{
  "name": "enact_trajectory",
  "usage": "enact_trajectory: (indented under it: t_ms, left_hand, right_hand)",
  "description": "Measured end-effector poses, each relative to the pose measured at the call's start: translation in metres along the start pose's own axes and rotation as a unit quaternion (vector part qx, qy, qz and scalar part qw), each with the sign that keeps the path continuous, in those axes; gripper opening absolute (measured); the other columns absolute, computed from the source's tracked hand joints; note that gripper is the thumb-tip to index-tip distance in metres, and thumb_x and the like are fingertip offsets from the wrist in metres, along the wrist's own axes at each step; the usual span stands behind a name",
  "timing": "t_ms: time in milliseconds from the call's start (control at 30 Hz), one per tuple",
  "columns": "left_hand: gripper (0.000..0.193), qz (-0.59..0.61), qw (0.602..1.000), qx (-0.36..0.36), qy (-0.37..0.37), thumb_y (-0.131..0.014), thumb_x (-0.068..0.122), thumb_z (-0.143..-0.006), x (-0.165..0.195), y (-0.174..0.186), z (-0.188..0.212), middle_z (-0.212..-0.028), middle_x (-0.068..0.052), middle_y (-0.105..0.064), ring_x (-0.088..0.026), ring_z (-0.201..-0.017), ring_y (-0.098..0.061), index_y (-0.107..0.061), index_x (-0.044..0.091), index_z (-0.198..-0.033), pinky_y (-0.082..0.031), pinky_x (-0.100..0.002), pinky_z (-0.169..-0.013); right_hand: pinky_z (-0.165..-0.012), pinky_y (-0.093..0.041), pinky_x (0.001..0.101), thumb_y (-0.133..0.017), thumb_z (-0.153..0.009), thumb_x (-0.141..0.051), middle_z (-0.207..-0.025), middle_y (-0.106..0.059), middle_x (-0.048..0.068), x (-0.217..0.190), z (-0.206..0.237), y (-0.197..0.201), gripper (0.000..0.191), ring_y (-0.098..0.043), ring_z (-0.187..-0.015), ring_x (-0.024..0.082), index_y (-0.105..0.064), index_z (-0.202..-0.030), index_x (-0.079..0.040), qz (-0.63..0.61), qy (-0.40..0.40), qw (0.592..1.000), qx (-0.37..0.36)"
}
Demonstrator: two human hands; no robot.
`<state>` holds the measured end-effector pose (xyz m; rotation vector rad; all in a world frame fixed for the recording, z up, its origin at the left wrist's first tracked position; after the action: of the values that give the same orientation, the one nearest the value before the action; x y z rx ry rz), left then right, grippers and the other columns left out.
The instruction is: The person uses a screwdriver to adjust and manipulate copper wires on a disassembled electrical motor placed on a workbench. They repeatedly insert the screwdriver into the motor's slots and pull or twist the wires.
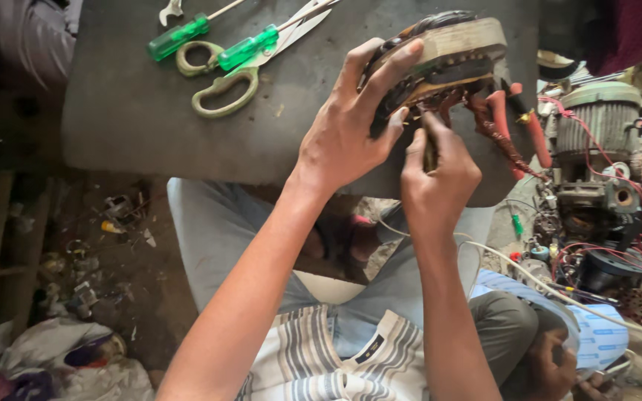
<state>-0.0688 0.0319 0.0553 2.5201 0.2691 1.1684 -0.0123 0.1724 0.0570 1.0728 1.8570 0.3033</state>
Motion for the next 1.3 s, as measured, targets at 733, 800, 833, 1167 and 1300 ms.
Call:
enact_trajectory:
  t_ms: [733,800,833,1167,1300]
  left_hand:
    - [0.078,-0.021,0.999,0.01,-0.026,-0.077,0.01,-0.095,0.007,-0.001,-0.002,-0.144,-0.016,-0.04,-0.04,-0.134,-0.052,-0.032,0.026,-0.157,-0.051,-0.043,-0.114]
    - [0.078,-0.019,0.999,0.013,-0.026,-0.077,0.009,-0.096,0.006,-0.001,-0.001,-0.144,-0.016,-0.04,-0.04,-0.135,-0.051,-0.031,0.027,-0.157,-0.051,-0.043,-0.114]
    - [0.077,-0.017,0.999,0.012,-0.027,-0.077,0.01,-0.097,0.006,-0.001,-0.001,-0.145,-0.017,-0.04,-0.04,-0.135,-0.052,-0.031,0.027,-0.157,-0.051,-0.042,-0.114]
    - [0.078,-0.003,1.0,0.018,-0.02,-0.077,0.011,-0.096,0.006,0.0,-0.001,-0.145,-0.017,-0.041,-0.041,-0.134,-0.052,-0.032,0.027,-0.158,-0.05,-0.044,-0.114]
    - [0.08,-0.012,0.999,0.018,-0.027,-0.078,0.011,-0.095,0.005,0.0,0.001,-0.144,-0.017,-0.041,-0.041,-0.134,-0.052,-0.031,0.028,-0.158,-0.05,-0.045,-0.113]
  right_hand:
    - [-0.067,-0.054,0.0282,-0.058,-0.105,-0.004,-0.108,-0.065,0.011,-0.001,0.006,0.024,0.025,-0.066,-0.075,0.015,-0.052,-0.129,0.001,-0.09,-0.108,0.988,-0.068]
    - [-0.082,-0.056,0.0396,-0.066,-0.103,-0.001,-0.111,-0.063,0.015,-0.031,-0.008,0.03,0.031,-0.069,-0.091,0.029,-0.052,-0.129,0.006,0.012,0.038,0.998,-0.039]
    - [-0.089,-0.056,0.0456,-0.071,-0.101,0.0,-0.113,-0.062,0.018,-0.045,-0.013,0.029,0.034,-0.07,-0.099,0.036,-0.052,-0.128,0.009,0.06,0.112,0.992,-0.027]
    - [-0.067,-0.053,0.05,-0.081,-0.091,-0.019,-0.119,-0.068,0.007,-0.026,-0.043,-0.005,0.02,-0.07,-0.084,0.037,-0.077,-0.11,-0.017,0.304,0.155,0.931,-0.131]
    - [-0.076,-0.054,0.0467,-0.078,-0.096,-0.016,-0.118,-0.07,0.004,-0.016,-0.038,0.001,0.013,-0.072,-0.094,0.033,-0.075,-0.109,-0.014,0.199,0.16,0.961,-0.108]
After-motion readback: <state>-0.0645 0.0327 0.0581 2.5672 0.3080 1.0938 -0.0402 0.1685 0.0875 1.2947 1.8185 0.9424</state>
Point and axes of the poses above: each hand's wrist, its own z-axis away from the middle knuckle, its own y-axis out of the back of the hand, x = y × z, the point moved 10 cm from there along -z, towards the middle knuckle
